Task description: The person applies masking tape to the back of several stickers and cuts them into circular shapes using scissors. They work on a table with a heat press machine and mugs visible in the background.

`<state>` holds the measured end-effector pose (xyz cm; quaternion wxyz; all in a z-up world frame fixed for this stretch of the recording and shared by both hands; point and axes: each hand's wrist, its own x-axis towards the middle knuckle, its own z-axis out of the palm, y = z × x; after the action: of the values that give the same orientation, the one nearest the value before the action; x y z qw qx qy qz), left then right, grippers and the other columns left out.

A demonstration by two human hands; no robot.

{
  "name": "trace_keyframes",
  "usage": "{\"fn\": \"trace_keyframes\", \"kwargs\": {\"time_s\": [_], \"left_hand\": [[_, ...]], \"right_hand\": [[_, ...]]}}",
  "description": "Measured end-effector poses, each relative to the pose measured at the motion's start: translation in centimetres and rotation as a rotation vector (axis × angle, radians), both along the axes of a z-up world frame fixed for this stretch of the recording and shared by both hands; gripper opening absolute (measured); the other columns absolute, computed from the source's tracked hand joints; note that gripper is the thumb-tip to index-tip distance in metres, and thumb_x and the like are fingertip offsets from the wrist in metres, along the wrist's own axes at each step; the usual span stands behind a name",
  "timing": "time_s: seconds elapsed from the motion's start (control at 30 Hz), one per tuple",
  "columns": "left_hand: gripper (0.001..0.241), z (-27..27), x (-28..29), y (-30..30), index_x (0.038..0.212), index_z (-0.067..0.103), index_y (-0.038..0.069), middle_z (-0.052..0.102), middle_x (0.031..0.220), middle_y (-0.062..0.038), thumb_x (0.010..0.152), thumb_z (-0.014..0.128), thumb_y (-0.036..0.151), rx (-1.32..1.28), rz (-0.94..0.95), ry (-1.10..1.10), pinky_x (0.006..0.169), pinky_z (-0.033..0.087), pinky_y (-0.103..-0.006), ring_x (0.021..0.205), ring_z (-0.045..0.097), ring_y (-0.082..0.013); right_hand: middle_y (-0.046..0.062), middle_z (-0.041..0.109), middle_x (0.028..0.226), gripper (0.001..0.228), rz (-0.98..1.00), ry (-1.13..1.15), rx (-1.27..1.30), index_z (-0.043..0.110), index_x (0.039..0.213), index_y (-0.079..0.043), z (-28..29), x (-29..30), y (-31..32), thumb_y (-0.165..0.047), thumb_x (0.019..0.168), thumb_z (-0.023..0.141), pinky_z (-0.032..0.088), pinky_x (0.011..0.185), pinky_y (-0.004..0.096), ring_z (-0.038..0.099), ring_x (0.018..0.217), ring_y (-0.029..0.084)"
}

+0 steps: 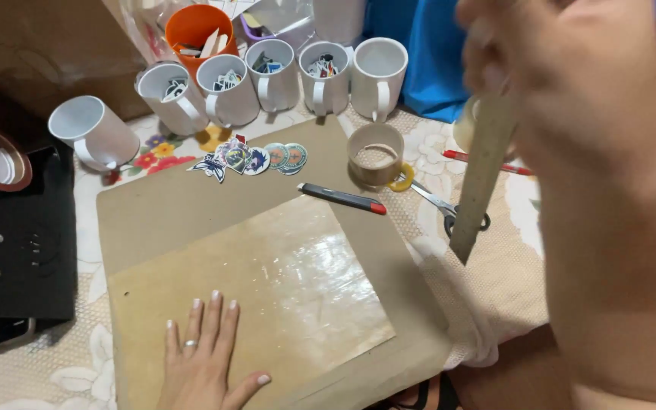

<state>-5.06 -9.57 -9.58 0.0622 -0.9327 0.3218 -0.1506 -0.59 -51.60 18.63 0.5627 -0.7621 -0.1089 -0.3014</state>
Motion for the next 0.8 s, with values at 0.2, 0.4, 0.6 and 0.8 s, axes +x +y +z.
{"fn": "trace_keyframes", "kwargs": {"time_s": [0.2,0.4,0.6,0.8], "left_hand": [[0.127,-4.0,1.1,5.6,0.16,0.023,0.025,0.022,0.17,-0.002,0.059,0.035,0.101,-0.01,0.088,-0.14,0.116,0.028,-0.0585,0.154,0.026,-0.024],[0.141,-1.7,1.8,2.9,0.161,0.016,0.024,0.012,0.172,-0.003,0.056,0.047,0.113,0.1,0.089,-0.156,0.115,0.017,-0.0538,0.154,0.016,-0.0267],[0.096,5.0,1.2,2.4,0.161,0.006,0.012,-0.005,0.169,-0.013,0.091,0.039,0.069,-0.434,-0.02,0.55,0.118,-0.005,-0.0557,0.155,-0.006,-0.0331],[0.062,-0.4,-4.4,9.4,0.137,0.06,0.011,0.062,0.144,-0.009,0.086,0.056,0.045,-0.418,0.57,-0.27,0.107,0.047,-0.0425,0.133,0.06,-0.03]], "right_hand": [[-0.011,0.025,0.091,0.031,-0.118,0.206,-0.148,0.032,0.103,-0.024,-1.3,3.4,-11.0,-0.05,0.12,0.028,0.019,0.065,0.02,0.019,0.069,0.001],[0.005,0.055,0.104,0.026,-0.25,0.048,-0.611,0.066,0.139,0.002,-3.1,8.8,-6.6,-0.007,0.116,0.058,0.039,0.075,0.032,0.048,0.09,0.015],[0.013,0.071,0.116,0.043,-0.369,0.389,-0.824,0.06,0.139,-0.01,-5.9,18.2,0.1,-0.029,0.101,0.065,0.051,0.082,0.053,0.066,0.096,0.033],[0.025,0.071,0.104,0.026,-0.352,0.271,-1.015,0.067,0.109,-0.008,-11.0,27.0,1.8,-0.03,0.097,0.062,0.047,0.067,0.062,0.063,0.091,0.055]]}}
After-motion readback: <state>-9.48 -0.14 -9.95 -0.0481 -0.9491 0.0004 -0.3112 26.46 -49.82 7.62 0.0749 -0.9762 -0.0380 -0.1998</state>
